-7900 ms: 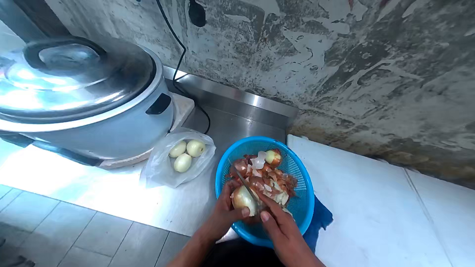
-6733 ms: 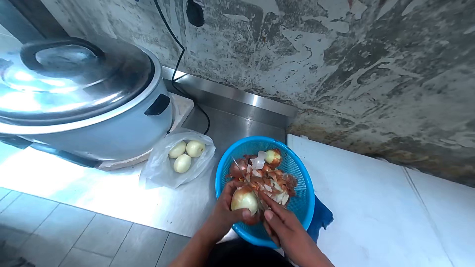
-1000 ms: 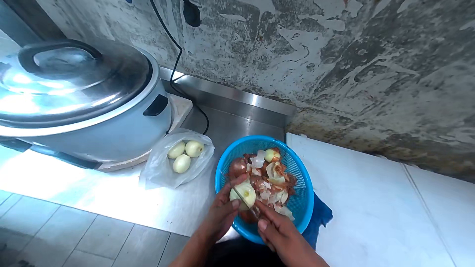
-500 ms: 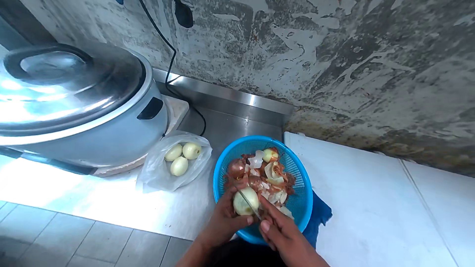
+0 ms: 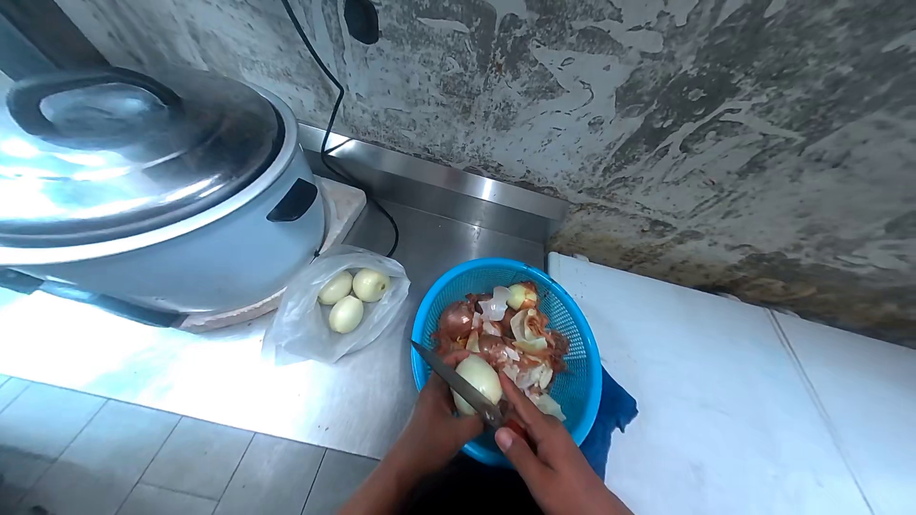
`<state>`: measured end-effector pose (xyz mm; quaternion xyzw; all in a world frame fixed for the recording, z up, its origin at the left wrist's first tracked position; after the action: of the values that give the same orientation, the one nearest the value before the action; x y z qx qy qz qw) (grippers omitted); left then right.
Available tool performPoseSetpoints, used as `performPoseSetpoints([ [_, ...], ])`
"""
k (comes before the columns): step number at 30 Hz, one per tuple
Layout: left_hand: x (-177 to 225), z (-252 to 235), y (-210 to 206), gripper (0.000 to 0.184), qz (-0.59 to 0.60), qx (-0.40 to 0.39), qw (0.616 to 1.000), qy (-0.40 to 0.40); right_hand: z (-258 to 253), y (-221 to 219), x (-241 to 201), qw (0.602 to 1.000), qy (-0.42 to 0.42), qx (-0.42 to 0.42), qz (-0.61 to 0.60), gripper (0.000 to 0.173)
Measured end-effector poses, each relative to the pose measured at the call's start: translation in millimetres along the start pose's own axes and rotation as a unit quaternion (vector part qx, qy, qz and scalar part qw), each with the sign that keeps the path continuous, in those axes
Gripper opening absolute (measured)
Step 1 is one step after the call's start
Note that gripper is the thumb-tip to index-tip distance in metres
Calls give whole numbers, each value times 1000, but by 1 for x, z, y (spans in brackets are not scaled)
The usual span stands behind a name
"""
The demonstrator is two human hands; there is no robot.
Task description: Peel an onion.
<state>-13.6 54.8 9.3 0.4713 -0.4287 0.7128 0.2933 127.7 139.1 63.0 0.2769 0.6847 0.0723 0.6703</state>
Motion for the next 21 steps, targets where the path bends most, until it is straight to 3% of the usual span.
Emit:
performPoseSetpoints([
  [11,4,4,0,84,-70,33,996,-51,-2,4,-7,996,55,55,49,66],
  [21,1,3,1,85,-55,27,997,-45,-5,2,-6,997,32,44,60,62],
])
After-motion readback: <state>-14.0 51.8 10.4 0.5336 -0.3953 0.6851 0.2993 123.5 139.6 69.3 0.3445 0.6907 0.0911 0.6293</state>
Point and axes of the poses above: each hand's wrist, its own z-axis away from the middle knuckle, its own y-axis out of the back of the hand, x = y × z, the point moved 6 cm from there along -z, towards the middle knuckle, and after that the axes turned 15 degrees about y, right-handed, at the moved point
